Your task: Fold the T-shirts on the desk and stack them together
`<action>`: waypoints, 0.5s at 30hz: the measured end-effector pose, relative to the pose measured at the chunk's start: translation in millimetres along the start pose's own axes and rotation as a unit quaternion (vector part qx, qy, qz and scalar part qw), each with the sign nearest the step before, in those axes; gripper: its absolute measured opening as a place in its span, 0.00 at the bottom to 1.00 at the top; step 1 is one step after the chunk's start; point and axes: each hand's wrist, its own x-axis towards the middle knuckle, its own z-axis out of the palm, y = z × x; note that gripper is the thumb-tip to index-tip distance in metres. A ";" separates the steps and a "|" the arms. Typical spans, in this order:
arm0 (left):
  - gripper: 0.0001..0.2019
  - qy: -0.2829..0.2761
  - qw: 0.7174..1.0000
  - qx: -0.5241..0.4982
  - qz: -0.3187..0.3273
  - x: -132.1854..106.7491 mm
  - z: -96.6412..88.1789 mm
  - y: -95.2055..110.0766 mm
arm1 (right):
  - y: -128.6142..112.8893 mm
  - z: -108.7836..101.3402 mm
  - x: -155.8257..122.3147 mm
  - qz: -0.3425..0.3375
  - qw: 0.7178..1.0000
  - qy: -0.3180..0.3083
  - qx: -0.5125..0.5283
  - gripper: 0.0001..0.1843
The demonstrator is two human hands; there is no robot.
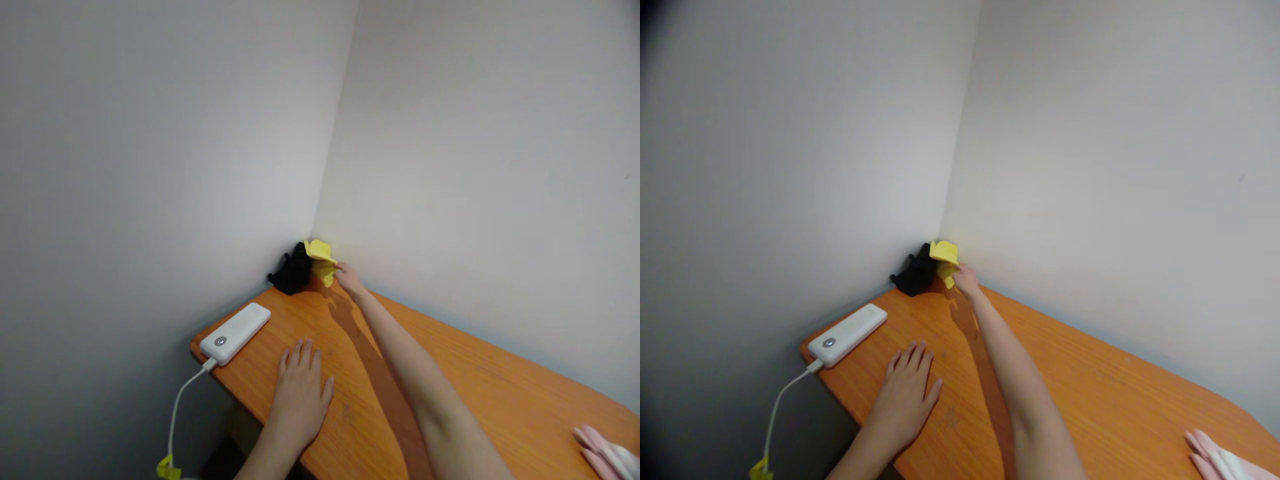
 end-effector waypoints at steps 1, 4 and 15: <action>0.26 0.005 1.000 0.005 0.004 -0.1 0.1 -0.4 | 4.5 -15.0 -8.9 0.004 1.000 0.008 -0.005 0.23; 0.26 0.015 1.000 0.020 0.018 -0.6 1.0 -1.5 | 22.4 -60.5 -67.7 -0.019 1.000 0.012 -0.013 0.21; 0.25 0.015 0.997 0.057 0.050 1.3 -2.6 2.1 | 27.8 -195.2 -396.1 0.012 0.981 -0.182 -0.067 0.15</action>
